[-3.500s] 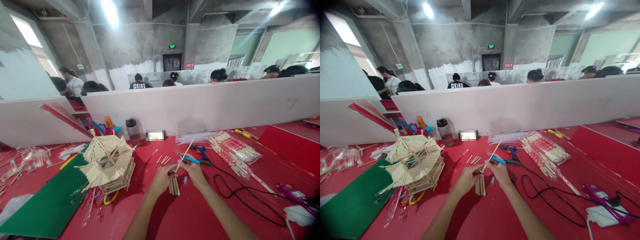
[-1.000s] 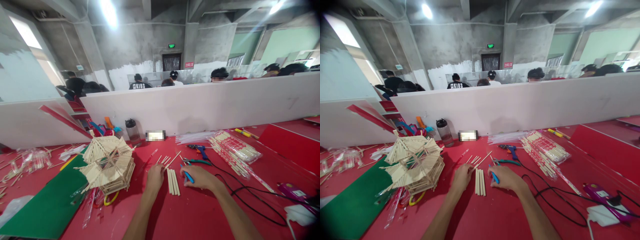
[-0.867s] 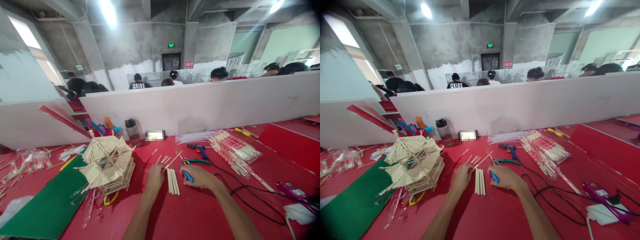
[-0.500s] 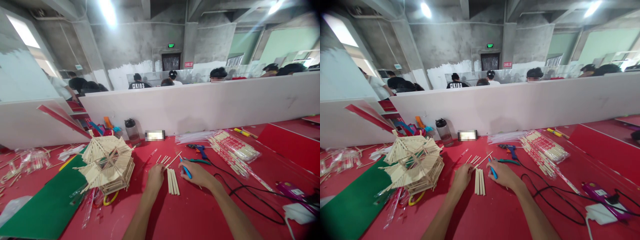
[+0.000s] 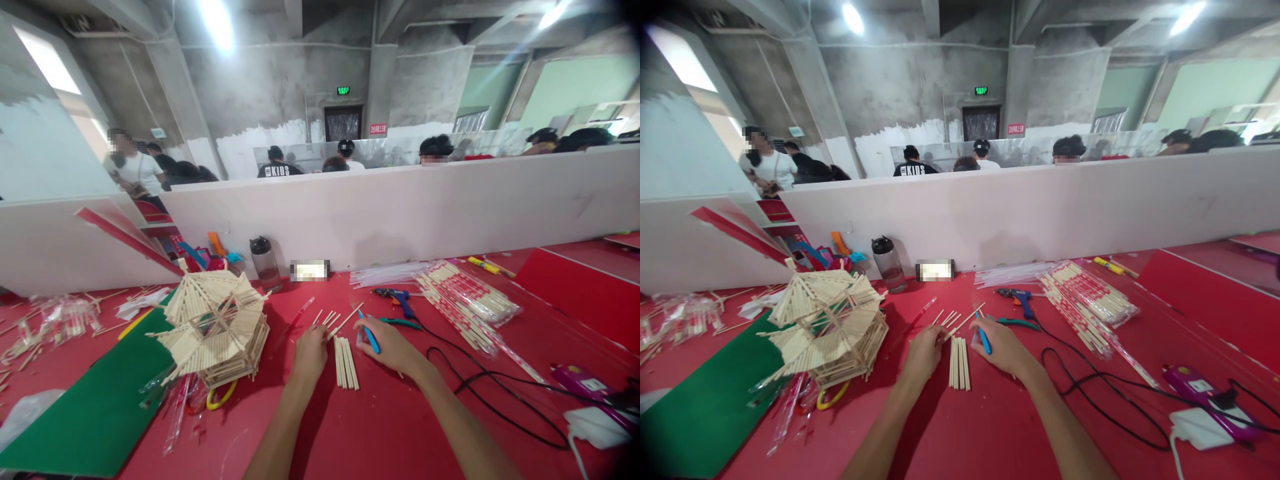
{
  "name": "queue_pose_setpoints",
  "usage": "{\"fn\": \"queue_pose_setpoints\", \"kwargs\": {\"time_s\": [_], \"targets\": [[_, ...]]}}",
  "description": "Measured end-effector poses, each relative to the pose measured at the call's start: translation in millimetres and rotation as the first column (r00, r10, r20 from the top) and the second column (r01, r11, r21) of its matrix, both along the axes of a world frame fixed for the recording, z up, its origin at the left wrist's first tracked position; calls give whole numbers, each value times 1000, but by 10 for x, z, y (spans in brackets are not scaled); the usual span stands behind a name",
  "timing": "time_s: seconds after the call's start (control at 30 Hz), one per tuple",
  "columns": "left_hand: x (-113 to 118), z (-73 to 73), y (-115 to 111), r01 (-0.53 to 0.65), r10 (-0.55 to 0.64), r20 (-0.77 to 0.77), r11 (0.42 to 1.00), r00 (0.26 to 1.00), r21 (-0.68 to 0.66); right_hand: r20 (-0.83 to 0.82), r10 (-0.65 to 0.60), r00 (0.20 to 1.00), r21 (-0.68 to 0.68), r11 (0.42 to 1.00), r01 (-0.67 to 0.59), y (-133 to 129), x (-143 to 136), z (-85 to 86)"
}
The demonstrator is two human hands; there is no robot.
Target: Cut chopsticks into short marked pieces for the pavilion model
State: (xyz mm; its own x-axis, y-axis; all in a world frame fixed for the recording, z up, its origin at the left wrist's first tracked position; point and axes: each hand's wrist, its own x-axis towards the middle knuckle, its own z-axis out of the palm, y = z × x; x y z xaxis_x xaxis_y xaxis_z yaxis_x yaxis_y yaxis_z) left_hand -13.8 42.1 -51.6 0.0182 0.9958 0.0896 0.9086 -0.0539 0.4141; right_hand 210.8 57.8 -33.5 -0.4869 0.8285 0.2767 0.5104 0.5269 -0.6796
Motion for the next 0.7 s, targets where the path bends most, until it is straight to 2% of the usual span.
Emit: {"fn": "queue_pose_setpoints", "kwargs": {"time_s": [0.07, 0.13, 0.2, 0.27, 0.43, 0.57, 0.7], "targets": [[33, 50, -35, 83, -95, 93, 989, 991, 126, -159, 4, 987, -75, 997, -16, -16, -70, 3], [77, 104, -77, 205, -252, 178, 947, 951, 248, -346, -5, 938, -169, 984, -57, -38, -154, 4], [123, 157, -122, 307, -380, 214, 901, 900, 308, -499, -48, 865, -247, 965, -89, -60, -232, -5], [159, 199, -157, 353, -441, 230, 872, 867, 340, -590, -101, 801, -332, 935, -127, -78, -288, -26], [177, 212, -167, 315, -422, 233, 867, 876, 386, -681, -216, 700, -466, 865, -187, -60, -323, -97], [150, 158, -115, 220, -319, 259, 911, 912, 349, -737, -365, 569, -558, 804, -206, 27, -292, -143], [134, 127, -73, 157, -245, 309, 946, 919, 283, -736, -450, 505, -577, 807, -122, 91, -267, -164]]}}
